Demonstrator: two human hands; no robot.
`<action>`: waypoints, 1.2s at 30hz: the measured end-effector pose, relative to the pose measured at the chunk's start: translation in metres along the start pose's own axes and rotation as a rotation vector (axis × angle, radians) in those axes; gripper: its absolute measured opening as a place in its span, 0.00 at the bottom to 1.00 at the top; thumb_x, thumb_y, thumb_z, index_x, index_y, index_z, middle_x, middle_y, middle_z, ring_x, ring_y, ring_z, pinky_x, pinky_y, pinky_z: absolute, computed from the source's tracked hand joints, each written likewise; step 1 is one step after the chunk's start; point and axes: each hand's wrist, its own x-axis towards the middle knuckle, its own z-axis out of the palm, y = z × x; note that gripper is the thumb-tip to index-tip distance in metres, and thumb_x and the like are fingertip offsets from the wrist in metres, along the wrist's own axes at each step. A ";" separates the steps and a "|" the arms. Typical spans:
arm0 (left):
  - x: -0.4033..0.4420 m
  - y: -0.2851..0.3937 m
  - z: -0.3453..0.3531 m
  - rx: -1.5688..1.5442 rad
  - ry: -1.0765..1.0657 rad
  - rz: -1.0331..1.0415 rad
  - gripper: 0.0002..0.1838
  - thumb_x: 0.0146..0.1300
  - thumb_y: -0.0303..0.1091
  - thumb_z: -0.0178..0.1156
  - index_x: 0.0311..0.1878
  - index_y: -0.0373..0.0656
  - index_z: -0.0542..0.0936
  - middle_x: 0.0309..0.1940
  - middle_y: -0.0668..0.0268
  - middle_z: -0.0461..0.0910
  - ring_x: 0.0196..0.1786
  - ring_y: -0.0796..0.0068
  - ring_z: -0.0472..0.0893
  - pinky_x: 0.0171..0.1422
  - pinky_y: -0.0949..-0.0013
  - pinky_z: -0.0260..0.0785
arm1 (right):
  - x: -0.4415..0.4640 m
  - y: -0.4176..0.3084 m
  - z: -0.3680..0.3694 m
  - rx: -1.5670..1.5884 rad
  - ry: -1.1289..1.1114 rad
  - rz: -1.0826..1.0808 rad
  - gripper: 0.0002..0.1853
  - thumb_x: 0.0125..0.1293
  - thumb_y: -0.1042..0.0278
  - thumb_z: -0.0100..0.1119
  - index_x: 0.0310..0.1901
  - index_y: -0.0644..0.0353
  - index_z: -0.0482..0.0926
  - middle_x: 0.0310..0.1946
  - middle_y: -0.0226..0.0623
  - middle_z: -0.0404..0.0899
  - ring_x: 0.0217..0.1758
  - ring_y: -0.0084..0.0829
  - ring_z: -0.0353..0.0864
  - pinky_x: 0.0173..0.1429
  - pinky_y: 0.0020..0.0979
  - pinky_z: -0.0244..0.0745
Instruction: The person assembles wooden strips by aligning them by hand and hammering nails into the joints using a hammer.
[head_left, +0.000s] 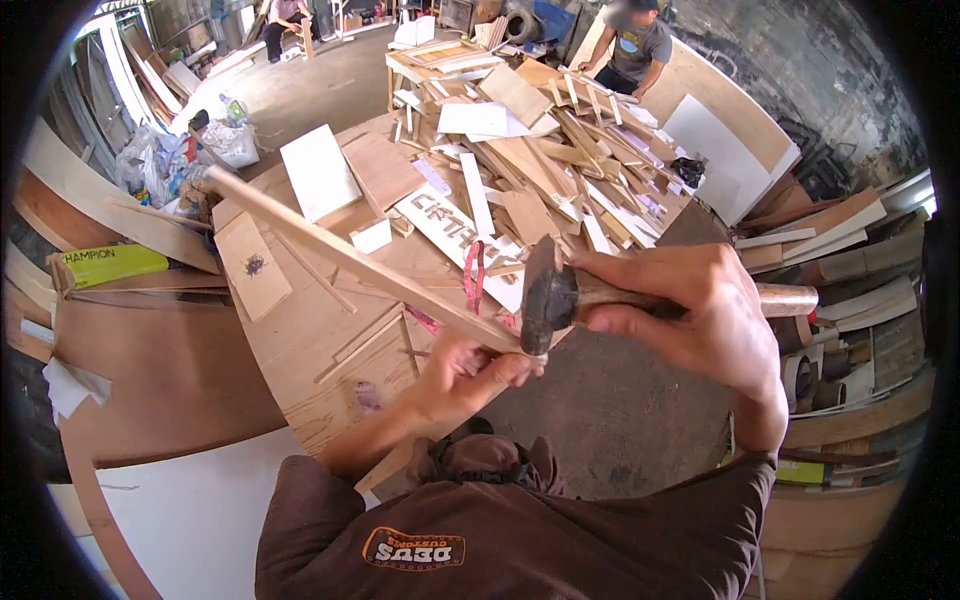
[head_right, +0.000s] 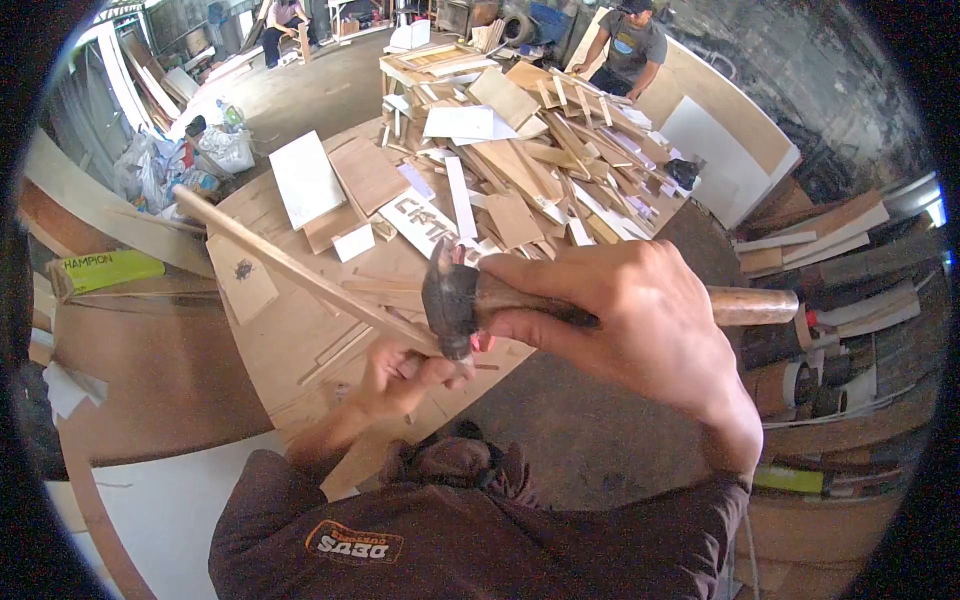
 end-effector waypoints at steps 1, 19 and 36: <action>0.000 0.001 0.004 0.009 -0.002 -0.016 0.07 0.73 0.26 0.60 0.48 0.32 0.82 0.36 0.61 0.84 0.34 0.81 0.78 0.36 0.76 0.72 | 0.001 -0.001 -0.001 0.000 -0.003 -0.003 0.25 0.62 0.60 0.73 0.58 0.67 0.82 0.29 0.43 0.84 0.27 0.28 0.81 0.34 0.30 0.74; 0.001 -0.006 0.007 0.008 -0.023 -0.059 0.08 0.73 0.29 0.61 0.47 0.32 0.83 0.37 0.62 0.85 0.35 0.82 0.78 0.39 0.75 0.73 | -0.017 -0.003 0.007 0.030 0.034 0.157 0.26 0.58 0.61 0.74 0.59 0.56 0.84 0.31 0.44 0.85 0.30 0.36 0.84 0.38 0.32 0.76; 0.001 -0.009 0.004 -0.041 0.012 -0.077 0.09 0.74 0.27 0.60 0.47 0.30 0.83 0.37 0.60 0.85 0.35 0.81 0.78 0.39 0.75 0.74 | -0.015 0.000 0.022 0.214 0.447 0.248 0.25 0.58 0.61 0.75 0.57 0.58 0.84 0.30 0.43 0.84 0.30 0.42 0.82 0.38 0.33 0.75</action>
